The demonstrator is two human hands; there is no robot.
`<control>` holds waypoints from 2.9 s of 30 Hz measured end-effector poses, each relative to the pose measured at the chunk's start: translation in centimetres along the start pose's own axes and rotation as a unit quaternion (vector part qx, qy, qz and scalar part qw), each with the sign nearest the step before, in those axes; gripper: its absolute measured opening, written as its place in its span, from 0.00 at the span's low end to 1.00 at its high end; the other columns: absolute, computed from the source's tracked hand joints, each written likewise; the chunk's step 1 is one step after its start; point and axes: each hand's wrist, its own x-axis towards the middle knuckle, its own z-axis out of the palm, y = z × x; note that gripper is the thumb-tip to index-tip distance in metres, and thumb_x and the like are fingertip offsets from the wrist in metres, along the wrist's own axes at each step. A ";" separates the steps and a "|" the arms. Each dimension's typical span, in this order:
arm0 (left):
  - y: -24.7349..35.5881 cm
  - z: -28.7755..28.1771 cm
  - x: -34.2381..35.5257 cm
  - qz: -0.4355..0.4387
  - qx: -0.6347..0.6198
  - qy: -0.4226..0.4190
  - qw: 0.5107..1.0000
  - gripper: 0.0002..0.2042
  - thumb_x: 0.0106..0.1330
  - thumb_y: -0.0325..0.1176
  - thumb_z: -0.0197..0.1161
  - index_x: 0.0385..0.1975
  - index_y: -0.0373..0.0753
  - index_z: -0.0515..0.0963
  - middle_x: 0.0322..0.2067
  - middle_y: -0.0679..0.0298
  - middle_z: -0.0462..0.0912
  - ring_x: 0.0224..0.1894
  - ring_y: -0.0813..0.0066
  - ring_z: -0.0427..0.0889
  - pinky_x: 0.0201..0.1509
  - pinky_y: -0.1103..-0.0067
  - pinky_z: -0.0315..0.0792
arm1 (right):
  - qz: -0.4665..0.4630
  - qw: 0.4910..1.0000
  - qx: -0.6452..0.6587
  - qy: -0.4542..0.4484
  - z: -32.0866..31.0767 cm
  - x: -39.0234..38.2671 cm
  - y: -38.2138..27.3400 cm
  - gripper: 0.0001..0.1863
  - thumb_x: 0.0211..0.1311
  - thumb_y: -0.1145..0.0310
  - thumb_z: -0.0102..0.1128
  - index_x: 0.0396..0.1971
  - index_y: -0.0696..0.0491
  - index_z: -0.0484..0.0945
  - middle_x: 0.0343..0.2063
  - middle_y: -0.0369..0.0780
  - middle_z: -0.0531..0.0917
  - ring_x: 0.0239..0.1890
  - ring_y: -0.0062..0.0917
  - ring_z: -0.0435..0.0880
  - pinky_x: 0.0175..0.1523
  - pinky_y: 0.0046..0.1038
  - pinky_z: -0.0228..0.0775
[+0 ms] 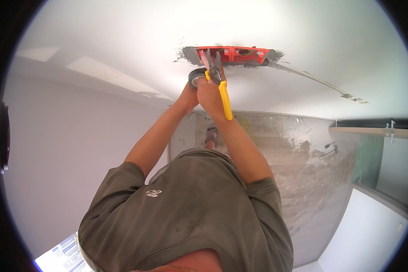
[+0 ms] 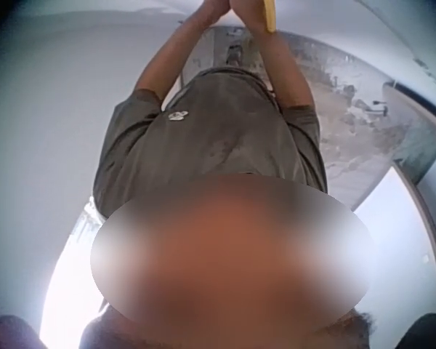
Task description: Installing and securing electrical wiring into a wall-mounted outlet box.
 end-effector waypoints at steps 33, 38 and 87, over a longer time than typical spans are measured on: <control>4.4 1.0 -2.9 0.091 -0.228 -0.073 0.967 0.08 0.67 0.27 0.58 0.44 0.36 0.78 0.32 0.62 0.82 0.27 0.80 0.77 0.33 0.82 0.73 | -0.098 0.985 -0.128 -0.064 -10.8 -7.1 -2.6 0.17 0.55 0.84 0.53 0.46 0.59 0.77 0.44 0.43 0.81 0.42 0.30 0.81 0.45 0.25 0.75; 5.7 2.4 -2.1 0.134 -0.272 -0.021 0.953 0.07 0.66 0.27 0.59 0.42 0.35 0.78 0.33 0.61 0.83 0.27 0.79 0.77 0.30 0.81 0.73 | -0.285 0.886 -0.365 0.020 -10.2 -6.0 -0.5 0.22 0.49 0.78 0.59 0.49 0.55 0.76 0.48 0.41 0.78 0.51 0.38 0.76 0.54 0.35 0.68; 11.0 3.4 -0.4 -0.095 -0.520 0.027 0.848 0.12 0.72 0.29 0.45 0.48 0.32 0.71 0.46 0.56 0.80 0.49 0.59 0.80 0.56 0.69 0.75 | -0.341 0.903 -0.259 0.032 -7.2 -0.2 1.9 0.19 0.47 0.74 0.62 0.43 0.50 0.78 0.30 0.36 0.74 0.25 0.28 0.79 0.27 0.27 0.71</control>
